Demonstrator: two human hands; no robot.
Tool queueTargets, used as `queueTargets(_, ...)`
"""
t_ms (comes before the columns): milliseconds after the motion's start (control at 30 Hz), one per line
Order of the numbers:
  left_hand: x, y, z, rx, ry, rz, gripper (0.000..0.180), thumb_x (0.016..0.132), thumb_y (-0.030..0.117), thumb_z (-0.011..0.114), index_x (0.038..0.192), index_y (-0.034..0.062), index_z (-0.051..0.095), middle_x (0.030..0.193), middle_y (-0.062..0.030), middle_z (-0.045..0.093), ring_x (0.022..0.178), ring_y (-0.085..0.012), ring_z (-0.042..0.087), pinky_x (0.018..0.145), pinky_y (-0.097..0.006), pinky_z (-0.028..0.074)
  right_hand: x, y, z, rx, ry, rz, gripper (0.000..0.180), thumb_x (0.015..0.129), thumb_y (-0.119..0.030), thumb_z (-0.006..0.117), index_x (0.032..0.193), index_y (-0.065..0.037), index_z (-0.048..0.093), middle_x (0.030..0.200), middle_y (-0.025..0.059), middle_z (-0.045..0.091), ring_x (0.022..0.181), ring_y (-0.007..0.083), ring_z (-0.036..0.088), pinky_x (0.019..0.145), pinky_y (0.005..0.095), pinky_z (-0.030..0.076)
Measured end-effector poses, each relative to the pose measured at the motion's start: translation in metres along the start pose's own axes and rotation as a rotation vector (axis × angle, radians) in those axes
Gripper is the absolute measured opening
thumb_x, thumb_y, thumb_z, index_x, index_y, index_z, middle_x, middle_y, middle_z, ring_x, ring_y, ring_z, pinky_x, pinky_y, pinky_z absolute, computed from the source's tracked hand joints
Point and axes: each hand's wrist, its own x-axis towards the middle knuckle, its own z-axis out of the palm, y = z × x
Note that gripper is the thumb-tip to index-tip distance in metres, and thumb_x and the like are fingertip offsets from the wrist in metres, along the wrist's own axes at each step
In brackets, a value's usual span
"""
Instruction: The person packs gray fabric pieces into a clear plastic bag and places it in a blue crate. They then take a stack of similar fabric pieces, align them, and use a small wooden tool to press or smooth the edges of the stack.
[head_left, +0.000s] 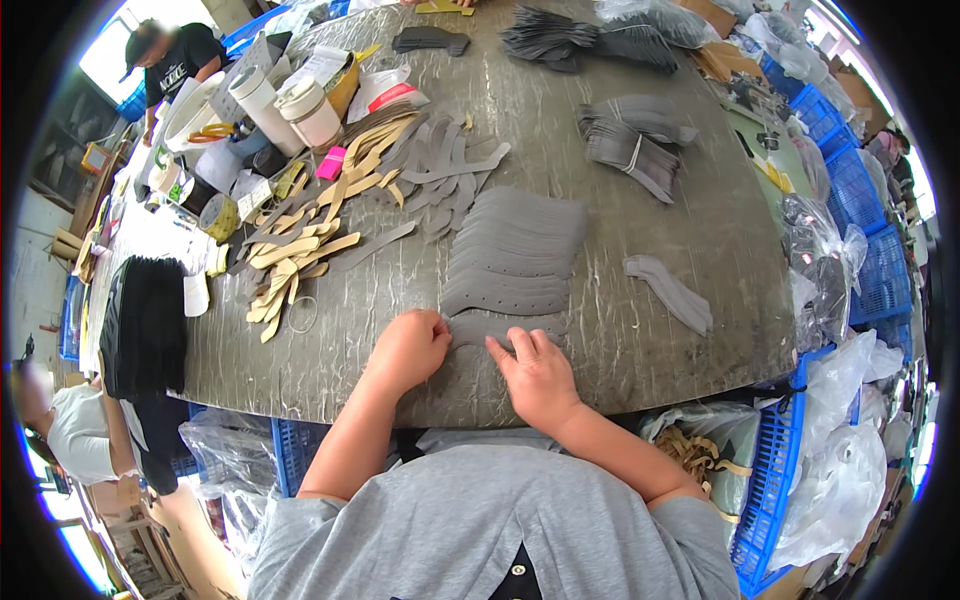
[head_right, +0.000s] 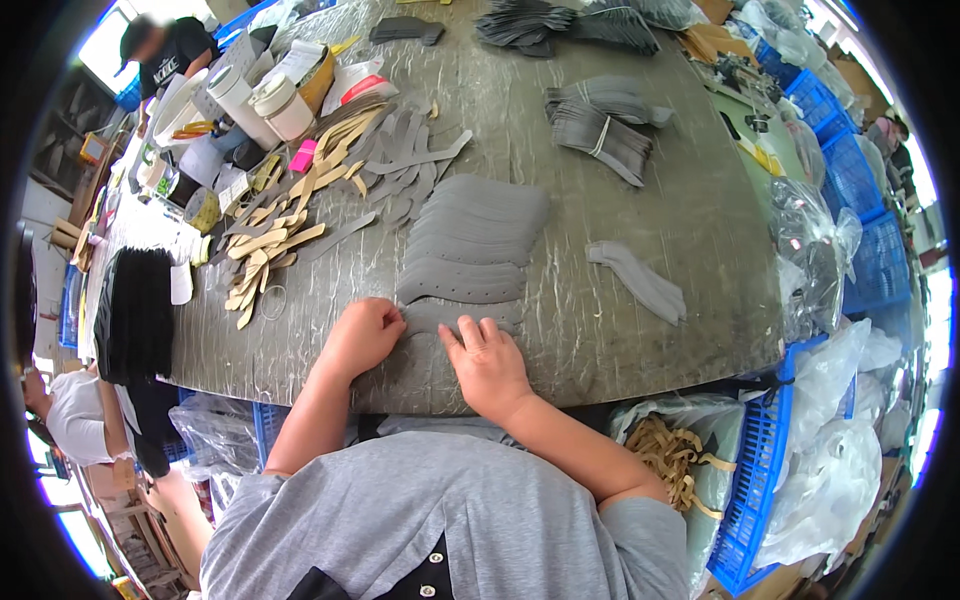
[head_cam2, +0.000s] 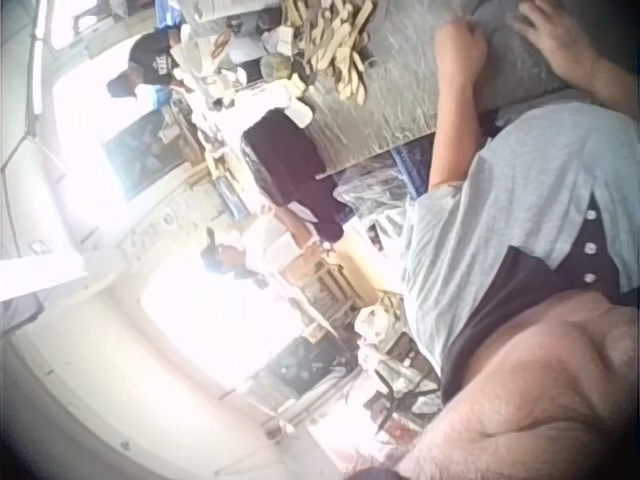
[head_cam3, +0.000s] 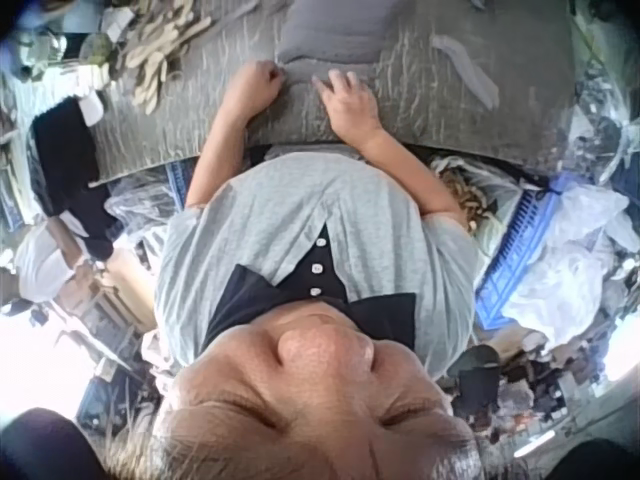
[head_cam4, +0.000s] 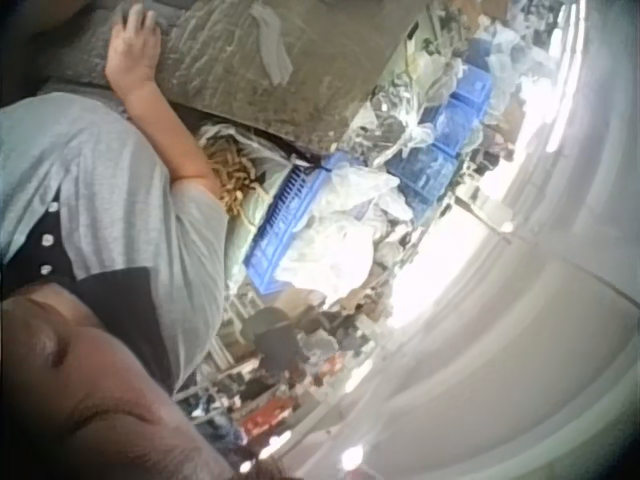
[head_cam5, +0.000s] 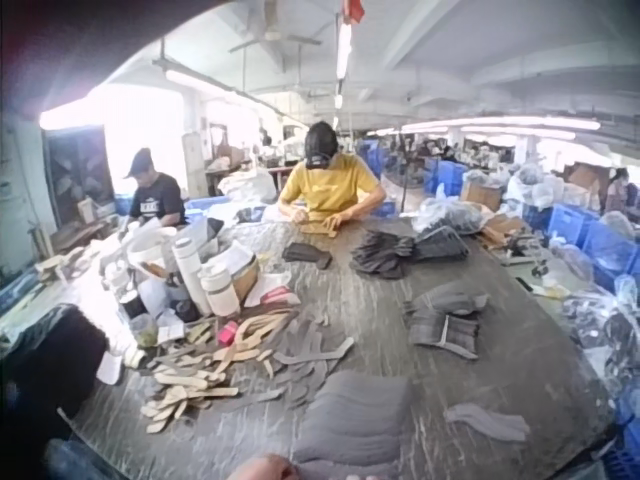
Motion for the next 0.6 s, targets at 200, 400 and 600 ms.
queueTargets(200,-0.013,0.036,-0.019,-0.255,-0.081,-0.086,0.01,0.081,0.004,0.064,0.089,-0.0011,0.062,0.084,-0.0155,0.066,0.069,-0.0277,0.063,0.065,-0.036,0.05,0.016,-0.011,-0.01,0.142,0.218,0.063,0.038,0.082,-0.012,0.066,0.12,-0.01,0.062,0.105,0.0052,0.056,0.098,0.0231,0.052,0.093,0.0435,0.033)
queueTargets(400,-0.017,0.036,-0.022,-0.432,0.083,-0.081,0.03,0.082,0.001,0.064,0.11,-0.0006,0.055,0.085,-0.0117,0.064,0.064,-0.0207,0.056,0.062,-0.034,0.047,0.015,0.044,-0.052,-0.017,0.276,0.222,0.021,0.083,-0.01,0.063,0.102,-0.017,0.069,0.077,-0.0009,0.06,0.08,0.0197,0.058,0.085,0.0405,0.033)
queueTargets(600,-0.022,0.052,-0.033,-0.186,0.086,0.11,0.041,0.083,0.009,0.068,0.12,0.0018,0.05,0.098,-0.0165,0.057,0.08,-0.0289,0.059,0.07,-0.038,0.049,-0.013,0.135,-0.081,-0.426,0.409,0.518,0.025,0.083,-0.015,0.066,0.108,-0.016,0.068,0.084,0.0043,0.064,0.087,0.0244,0.058,0.091,0.0469,0.032)
